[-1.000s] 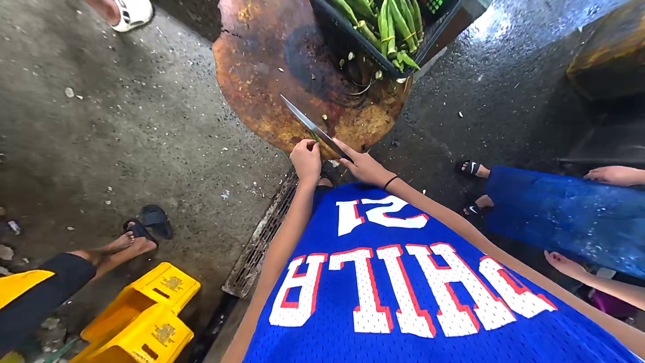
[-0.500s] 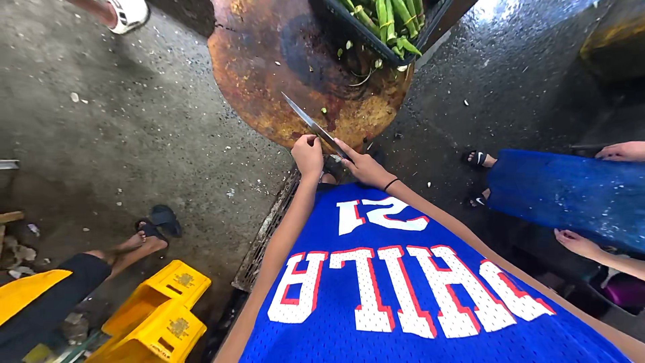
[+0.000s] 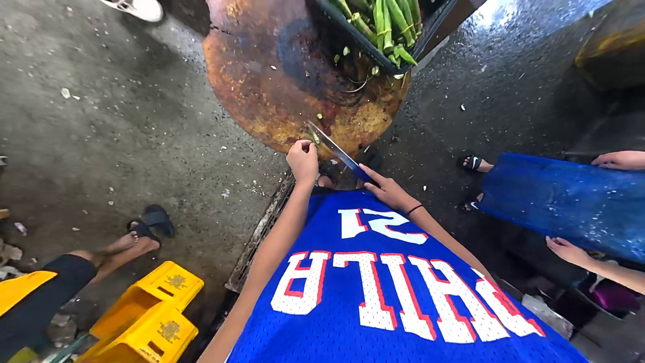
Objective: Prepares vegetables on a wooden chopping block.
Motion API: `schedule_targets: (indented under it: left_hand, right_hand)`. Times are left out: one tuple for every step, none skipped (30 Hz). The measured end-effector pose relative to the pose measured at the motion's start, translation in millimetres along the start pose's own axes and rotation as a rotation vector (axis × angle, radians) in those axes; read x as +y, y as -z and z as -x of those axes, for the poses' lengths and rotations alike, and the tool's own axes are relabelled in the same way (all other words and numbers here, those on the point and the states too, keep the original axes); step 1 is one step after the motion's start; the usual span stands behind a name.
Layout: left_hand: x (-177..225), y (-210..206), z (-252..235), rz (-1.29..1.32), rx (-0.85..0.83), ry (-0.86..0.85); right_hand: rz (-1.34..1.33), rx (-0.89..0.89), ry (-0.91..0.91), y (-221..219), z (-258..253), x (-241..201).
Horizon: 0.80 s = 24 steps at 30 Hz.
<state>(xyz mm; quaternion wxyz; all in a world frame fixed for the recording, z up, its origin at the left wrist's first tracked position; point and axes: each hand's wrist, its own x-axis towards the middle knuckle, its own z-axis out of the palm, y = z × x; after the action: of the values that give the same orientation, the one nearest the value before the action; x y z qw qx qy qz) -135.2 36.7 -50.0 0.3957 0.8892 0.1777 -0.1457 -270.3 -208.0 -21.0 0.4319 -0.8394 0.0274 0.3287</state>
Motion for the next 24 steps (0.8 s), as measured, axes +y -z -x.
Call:
schedule_targets:
  left_hand:
    - [3,2,0,-0.037,-0.005,-0.017]
    - [6,4,-1,-0.074,-0.008,-0.04]
    - [11,6,-2,-0.113,-0.011,-0.062]
    - [16,8,-3,-0.15,-0.013,-0.078]
    - [22,8,-5,-0.19,-0.014,-0.086]
    - [28,7,-7,-0.237,-0.014,-0.081]
    - [35,6,-9,-0.293,-0.022,-0.067]
    - [42,5,-12,-0.346,-0.034,-0.065]
    - [49,3,-16,-0.392,-0.04,-0.068]
    - [55,2,-19,-0.433,-0.054,-0.069]
    - [60,2,-22,-0.465,-0.073,-0.068]
    - [64,2,-24,-0.489,-0.09,-0.068]
    - [67,3,-26,-0.504,-0.104,-0.071]
    - [68,5,-28,-0.499,-0.117,-0.075]
    - [71,7,-31,-0.481,-0.126,-0.081]
    - [78,13,-33,-0.455,-0.143,-0.082]
    - [88,19,-34,-0.42,-0.161,-0.083]
    - [103,25,-35,-0.389,-0.184,-0.082]
    - [121,32,-37,-0.346,-0.21,-0.088]
    - [145,37,-40,-0.307,-0.237,-0.109]
    - [173,41,-44,-0.275,-0.26,-0.156]
    - [205,44,-48,-0.239,-0.275,-0.221]
    - [240,46,-52,-0.208,-0.287,-0.293]
    - [279,47,-58,-0.17,-0.304,-0.361]
  right_hand:
    - [-0.013,0.027,0.007,5,0,1]
    - [-0.029,0.059,0.01,11,0,0]
    - [-0.047,0.085,0.006,18,1,-2]
    - [-0.067,0.109,-0.003,24,1,-5]
    - [-0.083,0.137,-0.012,30,0,-6]
    - [-0.094,0.161,-0.015,35,0,-4]
    - [-0.1,0.177,-0.019,40,1,-2]
    - [-0.098,0.187,-0.019,45,1,1]
    - [-0.094,0.19,-0.019,51,2,5]
    - [-0.087,0.186,-0.019,56,5,10]
    - [-0.073,0.18,-0.023,61,8,16]
    - [-0.055,0.171,-0.031,66,13,22]
    - [-0.042,0.16,-0.042,70,19,27]
    - [-0.036,0.157,-0.045,75,25,33]
    - [-0.034,0.164,-0.046,79,31,39]
    - [-0.037,0.173,-0.051,82,38,44]
    - [-0.045,0.186,-0.059,86,46,49]
    - [-0.062,0.205,-0.07,87,52,55]
    - [-0.083,0.222,-0.084,88,59,61]
    - [-0.107,0.242,-0.102,88,64,68]
    - [-0.134,0.261,-0.122,87,69,75]
    - [-0.161,0.278,-0.141,85,73,82]
    - [-0.183,0.292,-0.165,83,76,87]
    - [-0.203,0.303,-0.192,82,79,90]
